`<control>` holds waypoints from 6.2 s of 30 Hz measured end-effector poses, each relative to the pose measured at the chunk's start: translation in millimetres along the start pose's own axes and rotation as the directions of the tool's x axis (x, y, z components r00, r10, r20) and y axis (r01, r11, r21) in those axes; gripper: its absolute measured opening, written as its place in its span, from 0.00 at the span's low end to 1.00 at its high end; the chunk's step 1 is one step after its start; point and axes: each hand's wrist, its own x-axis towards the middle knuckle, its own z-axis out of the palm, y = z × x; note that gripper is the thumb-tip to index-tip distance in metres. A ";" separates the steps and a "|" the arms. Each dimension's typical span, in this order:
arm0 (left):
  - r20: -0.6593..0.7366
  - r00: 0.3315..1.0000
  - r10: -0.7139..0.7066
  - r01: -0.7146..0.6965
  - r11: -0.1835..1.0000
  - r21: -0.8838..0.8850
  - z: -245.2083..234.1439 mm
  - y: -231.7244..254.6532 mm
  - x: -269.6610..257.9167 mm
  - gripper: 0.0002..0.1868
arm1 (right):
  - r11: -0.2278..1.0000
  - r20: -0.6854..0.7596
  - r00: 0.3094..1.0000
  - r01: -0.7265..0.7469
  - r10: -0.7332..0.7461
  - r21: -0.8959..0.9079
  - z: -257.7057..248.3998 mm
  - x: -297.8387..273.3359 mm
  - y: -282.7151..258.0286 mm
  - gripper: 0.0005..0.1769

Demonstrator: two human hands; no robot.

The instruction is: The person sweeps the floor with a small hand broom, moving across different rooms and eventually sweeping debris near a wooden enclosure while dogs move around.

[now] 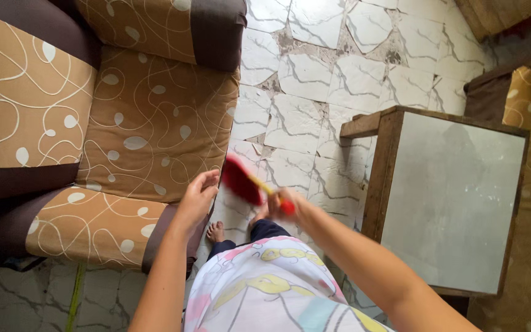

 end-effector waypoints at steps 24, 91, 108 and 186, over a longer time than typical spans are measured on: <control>0.662 0.748 -0.052 -0.159 0.954 0.255 192.4 60.1 90.0 0.27 | 0.927 -0.034 0.982 0.185 -0.184 0.325 -87.4 -293.5 115.9 0.04; 0.281 0.959 0.019 -0.061 0.988 0.142 75.7 180.7 263.7 0.26 | 0.897 -0.063 0.898 0.428 -0.436 -0.112 103.9 -82.0 -353.5 0.18; 0.148 0.988 0.048 -0.049 0.999 0.003 179.0 266.0 313.4 0.24 | 0.880 -0.202 0.956 0.099 -0.214 -0.465 67.4 -152.7 -430.1 0.05; -0.276 0.961 -0.037 -0.051 0.952 -0.303 19.7 477.8 603.3 0.23 | 0.694 -0.276 0.914 0.008 -0.297 -0.720 414.8 -138.5 -708.6 0.09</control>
